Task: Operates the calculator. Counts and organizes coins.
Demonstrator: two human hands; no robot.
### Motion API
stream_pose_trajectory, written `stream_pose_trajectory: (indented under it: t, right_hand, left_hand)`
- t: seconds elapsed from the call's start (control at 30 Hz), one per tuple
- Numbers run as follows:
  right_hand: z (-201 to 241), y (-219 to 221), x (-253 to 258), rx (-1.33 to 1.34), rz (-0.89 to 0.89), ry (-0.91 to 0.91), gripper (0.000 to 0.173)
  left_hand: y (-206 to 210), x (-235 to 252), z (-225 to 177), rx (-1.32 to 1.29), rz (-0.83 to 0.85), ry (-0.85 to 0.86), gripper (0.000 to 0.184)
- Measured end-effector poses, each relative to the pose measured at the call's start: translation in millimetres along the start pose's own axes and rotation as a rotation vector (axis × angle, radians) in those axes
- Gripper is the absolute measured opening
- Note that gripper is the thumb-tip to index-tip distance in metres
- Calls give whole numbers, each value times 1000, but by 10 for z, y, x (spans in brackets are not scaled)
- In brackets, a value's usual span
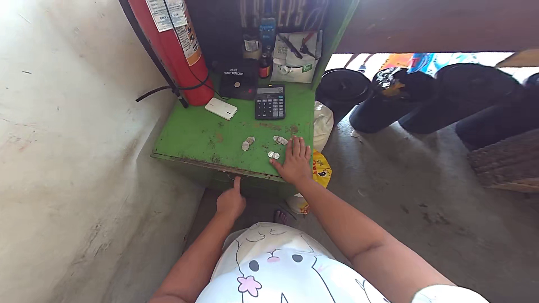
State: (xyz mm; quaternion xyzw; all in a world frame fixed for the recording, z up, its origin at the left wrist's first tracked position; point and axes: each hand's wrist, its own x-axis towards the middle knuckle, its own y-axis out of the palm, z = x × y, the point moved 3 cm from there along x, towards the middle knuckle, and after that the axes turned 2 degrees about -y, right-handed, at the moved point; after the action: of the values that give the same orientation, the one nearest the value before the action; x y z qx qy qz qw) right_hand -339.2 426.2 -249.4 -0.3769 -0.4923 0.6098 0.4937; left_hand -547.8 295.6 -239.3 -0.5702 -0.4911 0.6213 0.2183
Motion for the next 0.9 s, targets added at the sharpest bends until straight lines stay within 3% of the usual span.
stream_pose_trajectory:
  t: [0.07, 0.17, 0.27, 0.33, 0.5, 0.6, 0.9]
  right_hand:
    - [-11, 29, -15, -29, 17, 51, 117]
    - [-32, 79, -25, -29, -14, 159, 126]
    - [-27, 94, -77, -24, 37, 294, 128]
    - [-4, 34, -72, -15, 83, 321, 124]
    - [-29, 3, -81, 1, 150, 272, 104]
    - [-71, 34, -57, 0, 156, 260, 95]
    - [-76, 79, -90, 16, 116, 241, 98]
  left_hand:
    - [-152, 40, 5, -45, 169, 0, 79]
    - [-310, 244, 92, -27, 243, 84, 65]
    - [-237, 423, 199, -73, 240, 160, 45]
    - [-174, 431, 239, -135, 194, 185, 41]
    - [-65, 292, 339, -173, 156, 194, 40]
    - [-61, 153, 408, -99, 230, 197, 39]
    - [-35, -576, 557, 248, 439, 128, 45]
